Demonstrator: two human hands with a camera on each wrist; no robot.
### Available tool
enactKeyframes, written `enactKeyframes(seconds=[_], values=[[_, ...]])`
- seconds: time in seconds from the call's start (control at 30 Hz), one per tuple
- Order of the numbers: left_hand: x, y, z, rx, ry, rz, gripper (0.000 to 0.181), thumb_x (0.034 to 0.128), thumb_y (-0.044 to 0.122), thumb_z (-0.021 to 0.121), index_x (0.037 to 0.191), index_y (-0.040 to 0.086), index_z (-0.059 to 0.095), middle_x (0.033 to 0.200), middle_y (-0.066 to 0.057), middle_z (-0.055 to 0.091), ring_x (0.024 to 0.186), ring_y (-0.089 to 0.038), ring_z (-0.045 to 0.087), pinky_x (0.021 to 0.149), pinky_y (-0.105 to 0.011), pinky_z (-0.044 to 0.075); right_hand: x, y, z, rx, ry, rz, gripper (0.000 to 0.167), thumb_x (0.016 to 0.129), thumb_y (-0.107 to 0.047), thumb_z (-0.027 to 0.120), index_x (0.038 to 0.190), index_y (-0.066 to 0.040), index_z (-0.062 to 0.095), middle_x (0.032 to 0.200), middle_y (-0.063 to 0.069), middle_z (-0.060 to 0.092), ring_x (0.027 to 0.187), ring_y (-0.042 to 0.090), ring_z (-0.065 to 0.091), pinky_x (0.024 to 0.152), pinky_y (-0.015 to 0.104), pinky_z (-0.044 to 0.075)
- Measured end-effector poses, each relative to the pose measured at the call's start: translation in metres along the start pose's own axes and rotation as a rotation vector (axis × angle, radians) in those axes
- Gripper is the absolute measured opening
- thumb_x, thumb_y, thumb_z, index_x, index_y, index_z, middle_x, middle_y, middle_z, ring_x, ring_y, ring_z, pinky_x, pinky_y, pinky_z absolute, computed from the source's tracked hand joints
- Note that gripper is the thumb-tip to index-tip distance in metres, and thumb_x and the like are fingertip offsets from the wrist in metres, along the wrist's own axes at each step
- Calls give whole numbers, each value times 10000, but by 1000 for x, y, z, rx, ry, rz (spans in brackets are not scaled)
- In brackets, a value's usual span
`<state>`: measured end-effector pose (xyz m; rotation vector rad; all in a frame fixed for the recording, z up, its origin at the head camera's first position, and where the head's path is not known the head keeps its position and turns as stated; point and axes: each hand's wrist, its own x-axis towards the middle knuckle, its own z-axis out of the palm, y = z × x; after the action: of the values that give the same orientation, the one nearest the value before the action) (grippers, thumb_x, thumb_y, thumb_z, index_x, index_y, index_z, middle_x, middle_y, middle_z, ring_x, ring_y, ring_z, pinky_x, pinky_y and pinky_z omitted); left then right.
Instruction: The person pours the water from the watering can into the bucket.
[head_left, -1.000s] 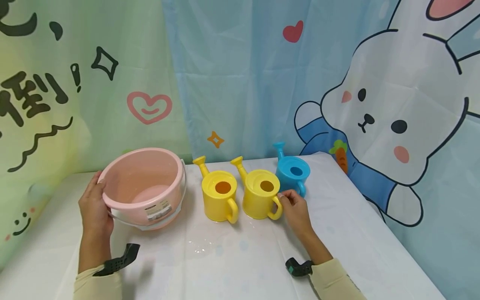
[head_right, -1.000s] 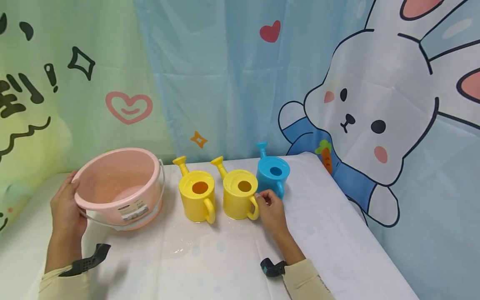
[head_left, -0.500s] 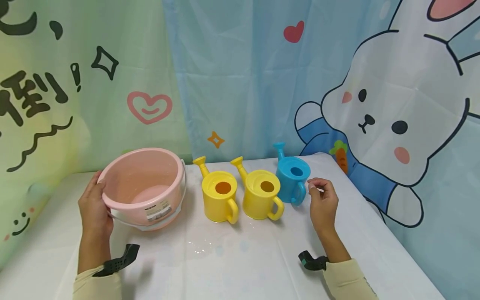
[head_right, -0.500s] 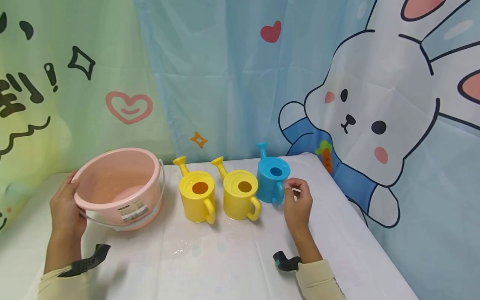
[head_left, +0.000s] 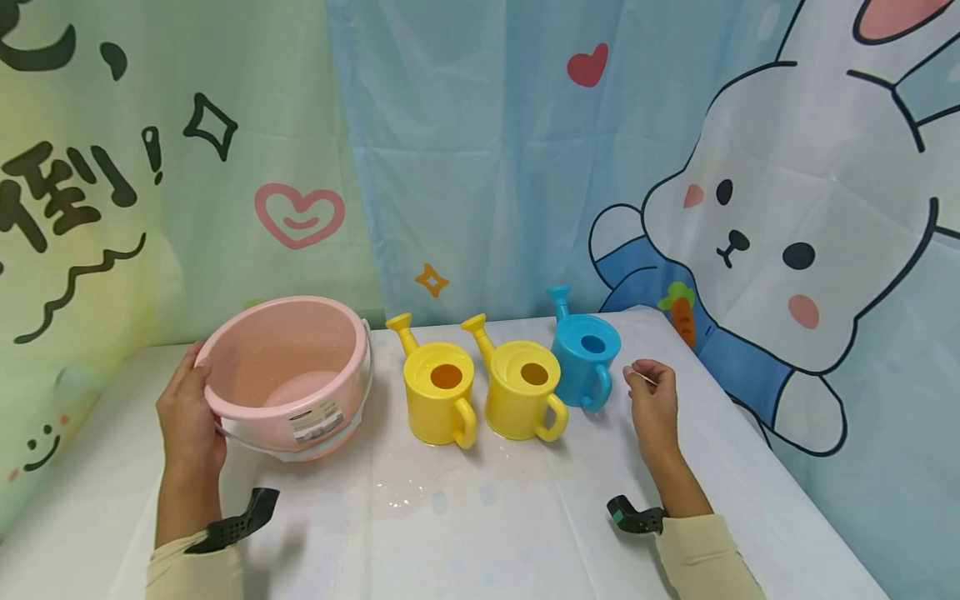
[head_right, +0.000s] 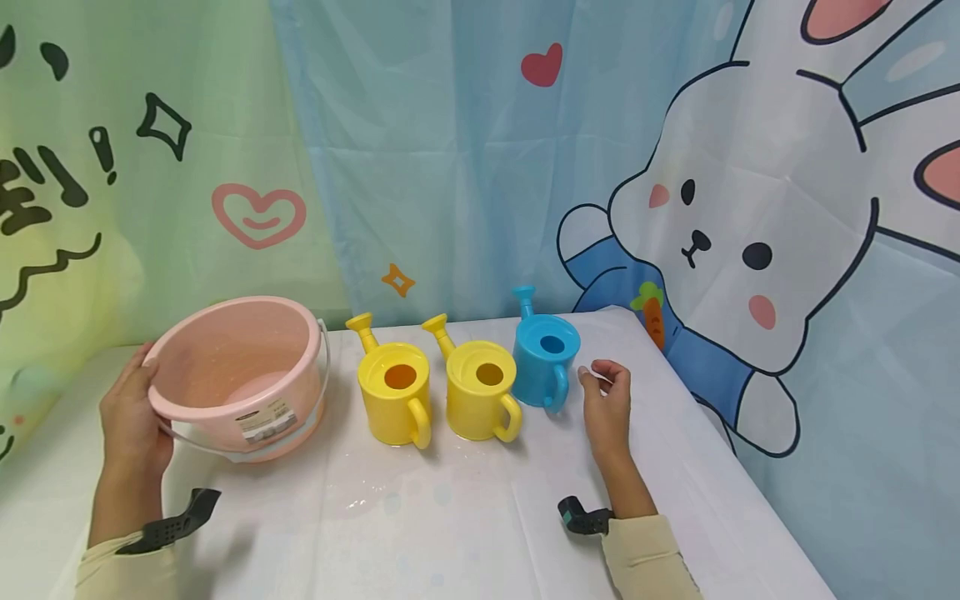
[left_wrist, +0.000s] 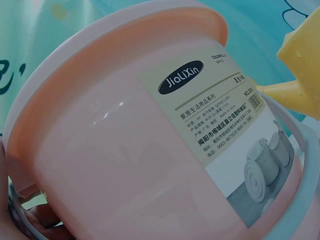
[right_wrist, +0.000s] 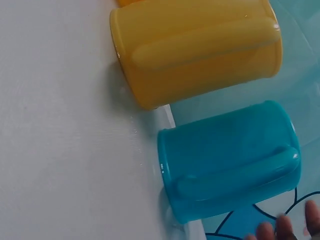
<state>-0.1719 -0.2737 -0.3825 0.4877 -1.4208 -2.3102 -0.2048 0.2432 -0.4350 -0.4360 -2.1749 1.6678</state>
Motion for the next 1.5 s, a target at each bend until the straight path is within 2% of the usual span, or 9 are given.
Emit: enactKeyframes(seconds=[0.2, 0.3, 0.43, 0.6, 0.8, 0.93, 1.1, 1.3, 1.5], values=[[1, -1, 0, -6, -5, -3, 471, 1029, 254, 487, 1492, 216, 408, 1547, 11, 323, 1348, -176, 400, 937, -208, 431, 3, 16, 7, -92, -121, 50, 614, 955, -554, 494, 1345, -93, 379, 1286, 99, 453, 1140, 230, 480, 975, 329, 469], [1, -1, 1, -17, -4, -8, 473, 1027, 248, 492, 1491, 211, 410, 1548, 9, 323, 1349, -173, 398, 945, -209, 425, 1, 14, 8, -96, -172, 60, 635, 960, -550, 479, 1336, -46, 387, 1267, 143, 479, 1151, 270, 478, 995, 390, 462], [0, 0, 2, -30, 3, -6, 475, 1024, 237, 499, 1490, 199, 413, 1547, 3, 324, 1342, -171, 404, 940, -203, 426, -2, 8, 9, -103, -244, 79, 558, 1015, -492, 394, 1276, -3, 457, 1208, 170, 562, 1161, 292, 494, 1042, 464, 419], [0, 1, 2, -40, 17, -12, 466, 1018, 227, 512, 1476, 189, 438, 1537, -9, 343, 1280, -165, 451, 893, -178, 467, -3, 6, 9, -101, -308, 71, 524, 1049, -426, 344, 1134, 37, 574, 1126, 192, 625, 1128, 294, 512, 1055, 471, 390], [-1, 2, 2, -56, 33, -15, 456, 1008, 211, 533, 1458, 172, 467, 1517, -31, 373, 1136, -130, 534, 801, -151, 519, -4, 10, 13, -82, -334, 61, 510, 1049, -439, 330, 1029, 13, 564, 1010, 164, 638, 1061, 285, 532, 1050, 474, 393], [0, 2, 2, -61, 28, -13, 456, 1011, 202, 525, 1461, 164, 461, 1518, -40, 369, 1125, -125, 541, 800, -155, 521, -6, 12, 17, -56, -336, 29, 492, 1056, -414, 325, 993, 14, 559, 896, 133, 637, 975, 275, 561, 1001, 459, 426], [0, 2, 3, -67, 25, -15, 456, 1013, 200, 517, 1464, 166, 456, 1522, -35, 364, 1217, -158, 491, 843, -161, 501, -8, 10, 17, -20, -302, 23, 470, 1058, -382, 335, 928, 23, 536, 749, 84, 514, 773, 215, 552, 814, 332, 490], [0, 3, 3, -61, 23, -20, 458, 1017, 212, 508, 1469, 177, 448, 1526, -28, 359, 1276, -173, 452, 884, -176, 475, -7, 9, 17, 11, -236, 39, 439, 1056, -340, 353, 823, 9, 482, 698, 59, 467, 676, 168, 525, 676, 249, 503], [1, 2, 3, -56, 24, -17, 451, 1016, 212, 512, 1461, 173, 460, 1516, -40, 371, 1208, -156, 497, 835, -164, 509, -8, 10, 15, 49, -63, -29, 468, 1040, -267, 371, 656, -10, 442, 579, 49, 416, 559, 174, 441, 521, 258, 428]])
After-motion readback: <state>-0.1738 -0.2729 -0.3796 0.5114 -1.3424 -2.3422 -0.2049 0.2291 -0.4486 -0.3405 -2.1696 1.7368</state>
